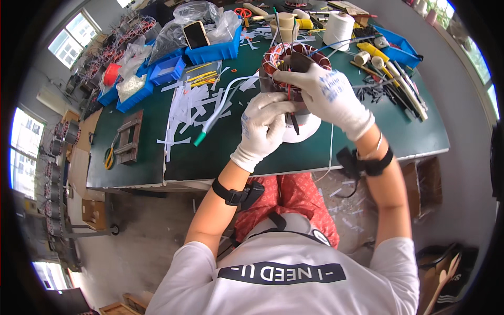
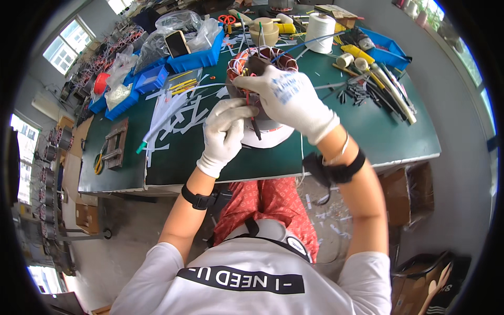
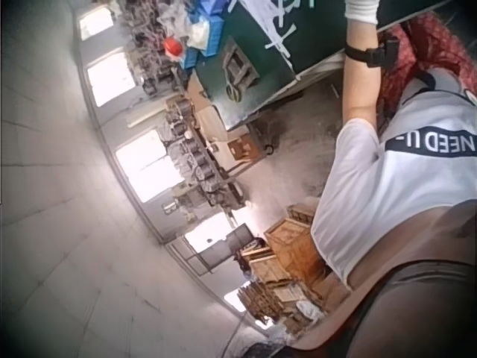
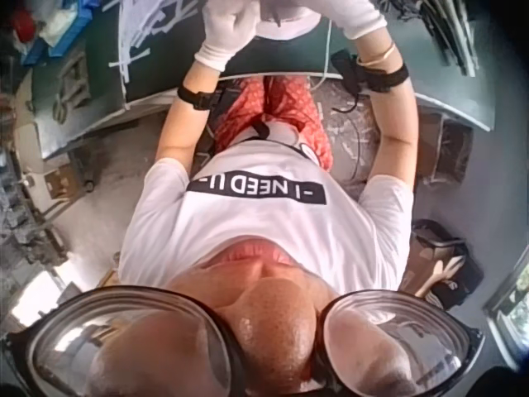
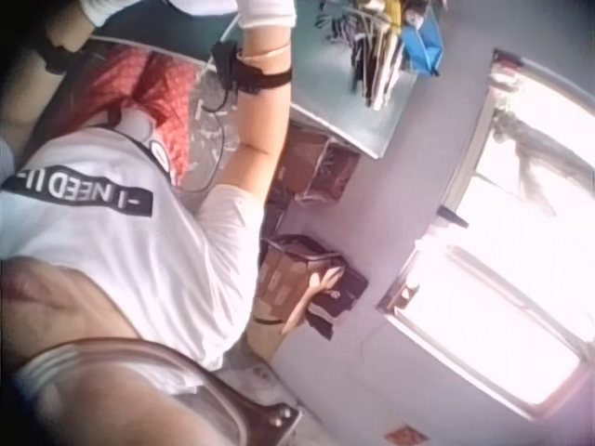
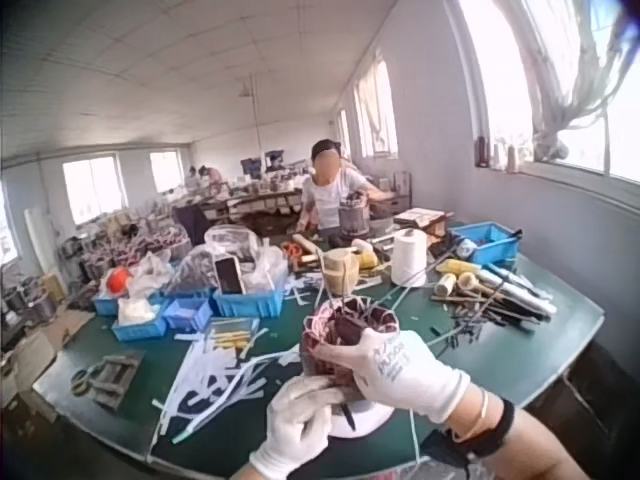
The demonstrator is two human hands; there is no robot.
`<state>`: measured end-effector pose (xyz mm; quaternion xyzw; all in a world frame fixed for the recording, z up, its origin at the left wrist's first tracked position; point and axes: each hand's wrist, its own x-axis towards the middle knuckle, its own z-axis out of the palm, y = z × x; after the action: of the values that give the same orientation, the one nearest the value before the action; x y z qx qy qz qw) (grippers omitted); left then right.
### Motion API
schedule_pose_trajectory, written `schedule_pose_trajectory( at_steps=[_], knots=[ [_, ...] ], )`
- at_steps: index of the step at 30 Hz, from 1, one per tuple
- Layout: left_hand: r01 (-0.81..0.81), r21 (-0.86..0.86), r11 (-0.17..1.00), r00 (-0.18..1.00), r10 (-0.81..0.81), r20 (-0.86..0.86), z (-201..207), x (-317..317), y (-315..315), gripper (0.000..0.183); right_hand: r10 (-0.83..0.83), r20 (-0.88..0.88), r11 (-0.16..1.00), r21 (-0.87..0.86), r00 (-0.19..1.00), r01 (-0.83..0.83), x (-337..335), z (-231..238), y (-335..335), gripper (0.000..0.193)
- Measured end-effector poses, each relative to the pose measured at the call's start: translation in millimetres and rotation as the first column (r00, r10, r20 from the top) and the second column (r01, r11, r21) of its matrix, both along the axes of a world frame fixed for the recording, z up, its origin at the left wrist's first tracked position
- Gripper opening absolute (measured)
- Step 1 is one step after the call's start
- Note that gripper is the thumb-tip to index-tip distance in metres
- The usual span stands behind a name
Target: Assembling and securing wires on motor stators at a workshop workbench using hand tools and zip ties.
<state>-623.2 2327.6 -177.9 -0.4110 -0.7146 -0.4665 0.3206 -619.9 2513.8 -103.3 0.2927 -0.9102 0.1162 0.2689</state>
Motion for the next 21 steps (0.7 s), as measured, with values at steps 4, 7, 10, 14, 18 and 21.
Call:
schedule_pose_trajectory(
  at_steps=[4, 7, 10, 14, 18, 21],
  knots=[
    [-0.063, 0.073, 0.995, 0.992, 0.054, 0.114, -1, 9, 6, 0.015, 0.007, 0.179, 0.985, 0.169, 0.984, -0.038, -12, 21, -1, 0.029],
    [-0.121, 0.059, 0.991, 0.983, 0.111, 0.145, -6, 11, 12, 0.022, 0.013, 0.154, 0.980, 0.192, 0.988, -0.043, -20, 20, 6, 0.026],
    [-0.187, 0.290, 0.939, 0.918, 0.062, 0.391, -2, 23, 19, 0.030, 0.004, 0.076, 0.972, 0.232, 0.997, -0.022, -16, 21, 4, 0.025],
    [-0.216, 0.337, 0.916, 0.782, -0.045, 0.622, -25, 22, 10, 0.024, 0.103, -0.120, 0.921, 0.385, 0.987, -0.049, 15, 32, -9, 0.017],
    [-0.241, 0.177, 0.954, 0.960, 0.208, 0.186, -26, 21, 13, 0.019, 0.072, -0.145, 0.979, 0.198, 0.987, -0.042, 66, 16, -31, 0.011],
    [-0.178, 0.235, 0.956, 0.941, 0.095, 0.325, -33, 20, 12, 0.025, -0.059, -0.157, 0.989, 0.122, 0.986, 0.079, 90, 7, -29, 0.013]
  ],
)
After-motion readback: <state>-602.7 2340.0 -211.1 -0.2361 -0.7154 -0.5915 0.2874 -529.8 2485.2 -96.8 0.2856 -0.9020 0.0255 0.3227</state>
